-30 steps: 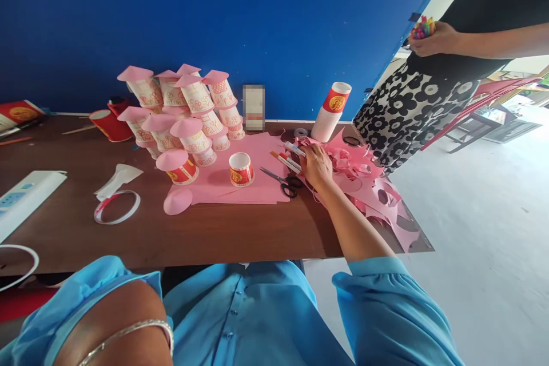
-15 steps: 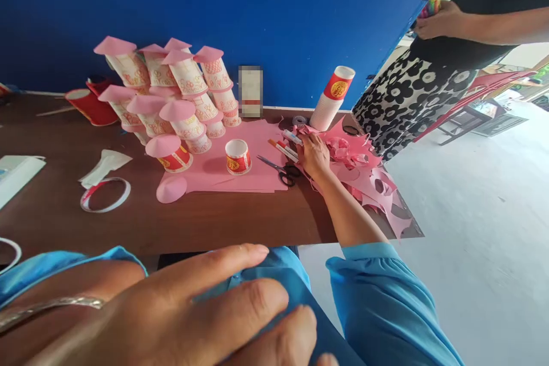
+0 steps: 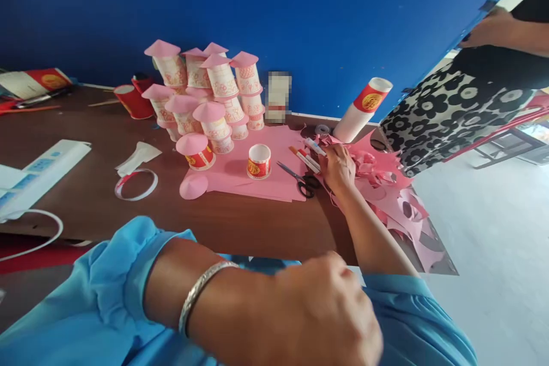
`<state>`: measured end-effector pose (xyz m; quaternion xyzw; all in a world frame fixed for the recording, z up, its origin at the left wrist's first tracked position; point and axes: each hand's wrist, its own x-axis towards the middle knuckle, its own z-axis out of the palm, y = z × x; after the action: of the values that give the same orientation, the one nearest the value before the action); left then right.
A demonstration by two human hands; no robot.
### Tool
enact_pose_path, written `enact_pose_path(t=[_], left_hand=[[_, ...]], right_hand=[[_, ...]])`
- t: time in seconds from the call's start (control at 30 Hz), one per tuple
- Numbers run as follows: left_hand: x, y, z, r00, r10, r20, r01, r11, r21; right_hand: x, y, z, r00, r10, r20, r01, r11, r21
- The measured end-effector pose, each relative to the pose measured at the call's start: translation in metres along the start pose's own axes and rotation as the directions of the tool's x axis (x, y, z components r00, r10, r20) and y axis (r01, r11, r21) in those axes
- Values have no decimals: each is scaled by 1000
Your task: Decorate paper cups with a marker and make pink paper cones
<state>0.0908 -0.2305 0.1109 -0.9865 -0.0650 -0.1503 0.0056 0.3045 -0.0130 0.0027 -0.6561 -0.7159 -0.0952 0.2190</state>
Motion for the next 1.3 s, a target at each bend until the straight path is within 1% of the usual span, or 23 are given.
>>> enact_pose_path(t=[0.03,0.07,0.13,0.23,0.3,0.37,0.5,0.6,0.7,0.77,0.83,0.87,0.9,0.93,0.97,1.0,1.03,1.07,1.1,1.2,1.23,1.27,1.3], left_hand=[[-1,-23,6,997,71,-18,-71,997,-36],[-3,-41,14,999,47,-25,-49,997,-53],[-9,-63,36,999,-42,9,43,998,-49],[-22,-68,67,997,-77,32,79,995,-69],[-30,-63,79,999,-35,16,36,995,-88],[-38,-58,86,1000,19,-13,-21,994,-105],[-50,-62,90,995,53,-85,-62,993,-101],[-55,-79,82,995,-14,-96,9,999,-51],[-56,-99,69,993,-102,-57,98,994,-56],[-54,-111,65,980,-183,-78,171,976,-134],[-51,-119,65,949,-296,-112,244,909,-337],[-47,-122,68,921,-372,-118,277,836,-473],[-42,-125,70,884,-455,-107,302,731,-612],[-36,-127,73,839,-539,-75,318,596,-737],[-28,-129,75,775,-632,-13,340,434,-834],[-19,-131,76,715,-696,58,345,279,-896],[-10,-133,77,682,-722,114,321,156,-934],[-1,-135,76,669,-732,130,277,82,-957],[8,-136,75,663,-743,91,218,74,-973],[24,-142,73,592,-799,-104,51,166,-985],[24,-145,73,577,-808,-121,37,173,-984],[21,-148,74,580,-809,-98,55,159,-986],[16,-152,74,596,-801,-46,108,137,-985]], right_hand=[[-1,-2,-1,1000,-11,3,11,1000,1],[-2,-5,-2,1000,-19,10,19,1000,2],[-2,-9,-2,999,-23,27,24,1000,-7],[3,-14,-2,998,18,56,-13,997,-75],[8,-15,-2,992,85,91,-75,992,-102],[12,-13,-2,979,157,128,-148,986,-77],[14,-6,-1,963,225,150,-231,973,27],[14,-3,-1,961,249,121,-264,956,131],[14,-3,-2,955,290,59,-294,911,290],[16,-6,-4,947,321,23,-300,855,422],[16,-13,-8,940,341,0,-286,789,543],[16,-18,-10,937,350,-12,-268,738,619],[14,-26,-14,934,356,-21,-243,677,695],[12,-35,-19,932,361,-35,-205,603,771],[9,-46,-25,915,402,-33,-126,363,923],[6,-58,-32,915,403,-6,-58,148,987],[2,-71,-39,923,385,16,-17,1,1000],[-1,-84,-47,935,351,49,-14,-100,995],[-4,-96,-55,945,316,82,-32,-160,987],[-7,-122,-73,959,259,112,-53,-223,973],[-7,-127,-77,962,246,120,-57,-251,966],[-6,-129,-79,963,234,134,-67,-271,960],[-6,-129,-80,965,210,157,-92,-290,953]])
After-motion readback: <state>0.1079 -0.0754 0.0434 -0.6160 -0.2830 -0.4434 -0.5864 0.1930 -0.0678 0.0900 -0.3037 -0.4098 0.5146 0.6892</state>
